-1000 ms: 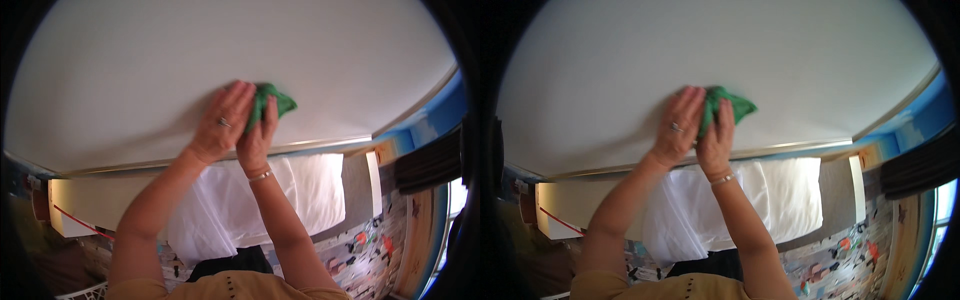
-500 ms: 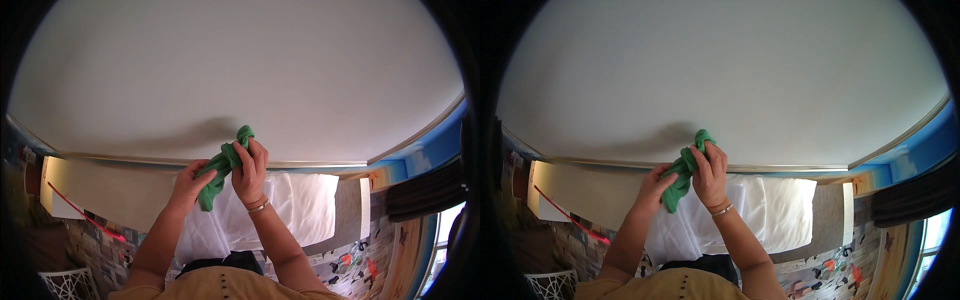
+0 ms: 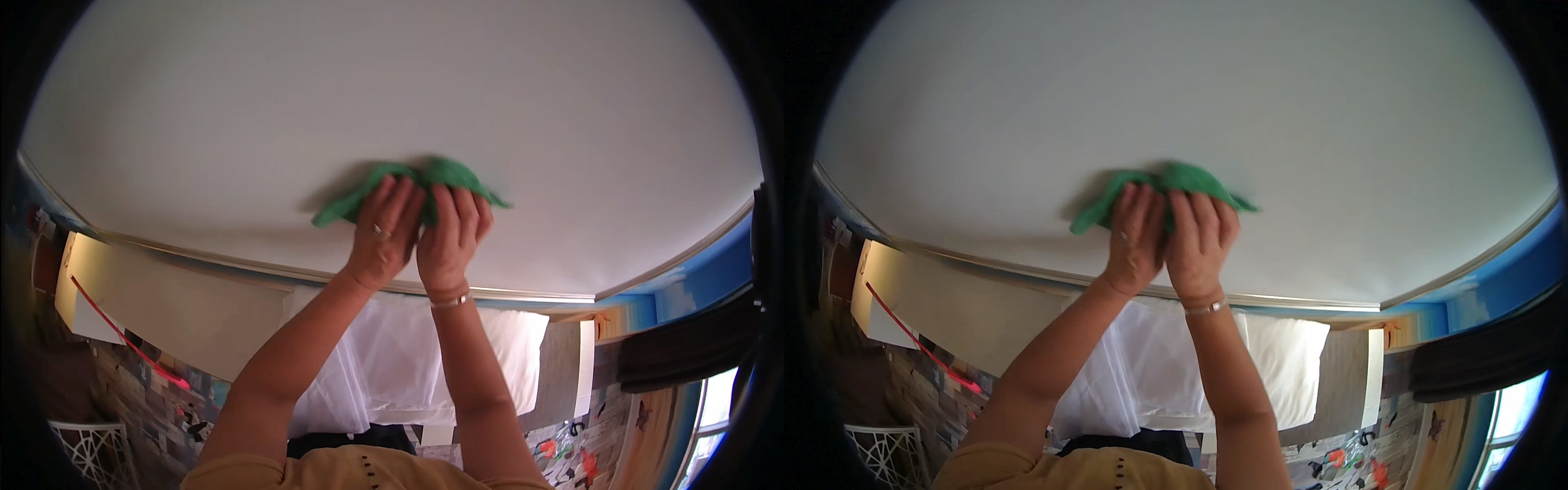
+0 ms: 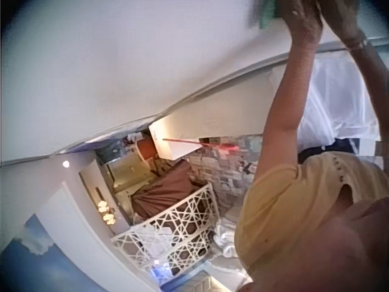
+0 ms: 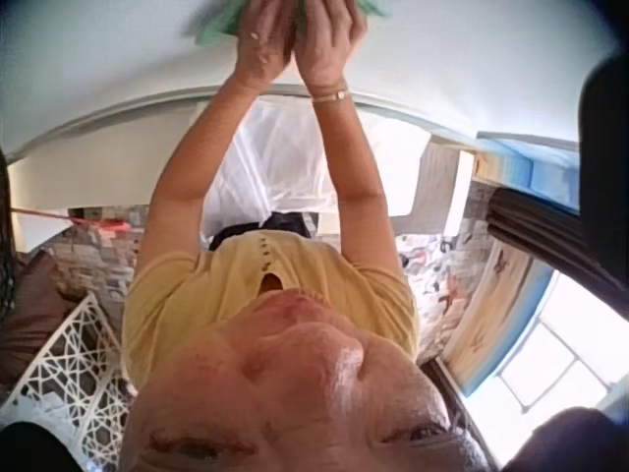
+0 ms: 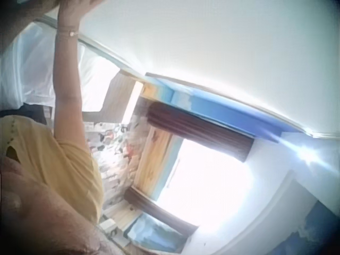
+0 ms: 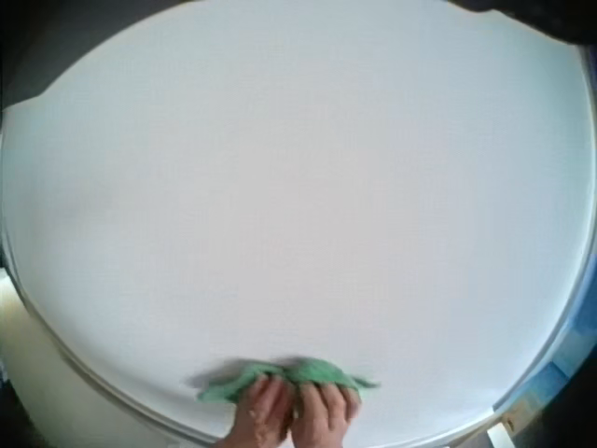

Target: The person wipes a wall mural and a white cabinet with a green cloth. They move around the room to reach different sections of the wall and furniture, using consistent wiping motions.

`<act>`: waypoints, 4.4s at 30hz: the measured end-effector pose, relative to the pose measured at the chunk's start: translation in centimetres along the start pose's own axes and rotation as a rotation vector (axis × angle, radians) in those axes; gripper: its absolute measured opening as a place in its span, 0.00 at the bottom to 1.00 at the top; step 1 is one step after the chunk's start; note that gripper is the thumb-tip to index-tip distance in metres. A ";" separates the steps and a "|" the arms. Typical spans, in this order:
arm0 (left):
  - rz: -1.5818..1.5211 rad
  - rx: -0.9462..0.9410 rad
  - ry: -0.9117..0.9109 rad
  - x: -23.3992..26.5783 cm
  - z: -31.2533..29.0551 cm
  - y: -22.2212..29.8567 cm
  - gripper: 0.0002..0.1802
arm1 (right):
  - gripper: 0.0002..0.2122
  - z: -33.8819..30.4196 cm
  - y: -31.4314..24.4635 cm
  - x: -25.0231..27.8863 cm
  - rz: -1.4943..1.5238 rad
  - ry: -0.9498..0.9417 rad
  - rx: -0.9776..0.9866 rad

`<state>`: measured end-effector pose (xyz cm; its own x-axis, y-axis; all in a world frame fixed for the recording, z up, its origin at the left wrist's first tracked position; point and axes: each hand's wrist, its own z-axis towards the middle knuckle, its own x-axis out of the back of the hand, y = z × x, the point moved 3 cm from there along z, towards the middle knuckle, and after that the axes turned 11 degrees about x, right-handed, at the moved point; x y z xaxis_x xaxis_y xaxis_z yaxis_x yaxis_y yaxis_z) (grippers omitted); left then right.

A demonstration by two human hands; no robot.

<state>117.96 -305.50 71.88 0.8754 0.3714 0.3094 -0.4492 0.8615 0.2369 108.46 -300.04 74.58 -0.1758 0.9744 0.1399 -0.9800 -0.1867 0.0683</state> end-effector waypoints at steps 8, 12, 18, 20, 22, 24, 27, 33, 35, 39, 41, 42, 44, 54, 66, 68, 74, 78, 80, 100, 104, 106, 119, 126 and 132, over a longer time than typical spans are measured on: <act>0.139 -0.018 -0.106 2.8 -3.2 -5.2 0.28 | 0.22 -2.3 -2.7 -2.9 0.222 -0.179 0.102; 0.137 -0.042 0.188 3.0 7.7 -2.0 0.28 | 0.22 7.6 -0.6 -2.4 0.183 -0.016 0.188; 0.061 -0.207 -0.037 1.5 11.0 3.4 0.28 | 0.22 7.8 2.8 1.4 -0.079 0.207 -0.017; 0.044 -0.237 -0.064 0.4 7.7 2.5 0.25 | 0.22 2.8 2.3 0.3 -0.058 0.186 -0.044; 0.042 -0.180 0.001 1.0 4.3 -0.3 0.26 | 0.23 1.6 0.9 -0.4 0.163 0.022 0.043; 0.156 -0.059 0.081 3.3 4.1 -2.6 0.28 | 0.21 3.5 -1.4 -1.8 0.194 -0.047 0.121; 0.217 0.035 0.252 4.2 9.1 -2.5 0.30 | 0.21 10.2 -1.8 -2.3 0.238 -0.080 0.219; 0.175 -0.089 0.334 4.2 19.3 1.8 0.34 | 0.23 18.6 3.0 -0.2 -0.005 0.185 0.315; 0.129 -0.179 0.233 3.9 19.2 3.5 0.34 | 0.22 17.2 4.2 0.4 -0.080 0.309 0.239; 0.140 -0.261 0.088 2.5 13.9 2.7 0.29 | 0.19 10.0 3.3 0.3 0.003 0.220 0.111; 0.185 -0.232 0.116 3.0 10.7 0.1 0.27 | 0.19 7.7 1.6 -0.8 0.098 0.138 0.130; 0.154 -0.147 0.058 3.9 9.8 -1.1 0.26 | 0.20 7.6 0.8 -1.3 0.132 0.041 0.144; 0.183 -0.074 0.075 5.0 10.3 -2.1 0.26 | 0.21 9.3 -0.2 -2.2 0.135 -0.002 0.206; 0.108 -0.208 0.128 5.4 21.9 4.1 0.33 | 0.26 18.4 3.8 1.1 -0.160 0.236 0.144; 0.158 -0.205 0.021 13.7 15.8 -9.9 0.32 | 0.26 14.5 -9.0 -8.6 0.031 0.050 0.132; 0.198 -0.199 0.109 15.7 19.8 -10.0 0.32 | 0.26 19.5 -9.2 -8.9 -0.003 0.072 0.209; 0.051 -0.339 0.084 15.1 24.1 -8.2 0.35 | 0.24 21.8 -8.3 -8.7 -0.285 0.300 -0.041; 0.014 -0.502 -0.135 14.3 19.2 -9.1 0.33 | 0.28 13.6 -9.0 -11.1 -0.227 0.423 -0.268; 0.056 -0.468 -0.127 14.6 16.1 -12.0 0.32 | 0.23 11.6 -12.0 -12.1 -0.175 0.366 -0.173; 0.079 -0.293 -0.106 19.1 12.8 -18.3 0.31 | 0.21 12.3 -17.5 -15.9 -0.082 0.170 -0.089; 0.236 -0.100 0.032 23.3 14.3 -22.4 0.30 | 0.22 16.5 -21.3 -18.1 -0.018 0.019 0.111; 0.250 -0.101 0.148 24.3 18.0 -21.7 0.29 | 0.24 20.7 -21.3 -18.3 0.031 0.056 0.182; 0.158 -0.220 -0.065 19.1 9.2 -23.0 0.29 | 0.24 8.5 -20.1 -17.5 0.001 -0.079 0.068; 0.170 -0.234 -0.019 16.1 10.9 -17.2 0.28 | 0.22 9.5 -15.7 -13.4 -0.157 0.068 0.004; 0.186 -0.487 -0.197 12.8 5.0 -16.3 0.26 | 0.26 -0.8 -16.8 -14.7 -0.155 0.187 -0.315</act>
<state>135.56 -316.55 76.60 0.7182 0.5009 0.4829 -0.4175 0.8655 -0.2769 127.42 -311.12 70.61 -0.0093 0.9994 -0.0328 -0.9717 -0.0168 -0.2356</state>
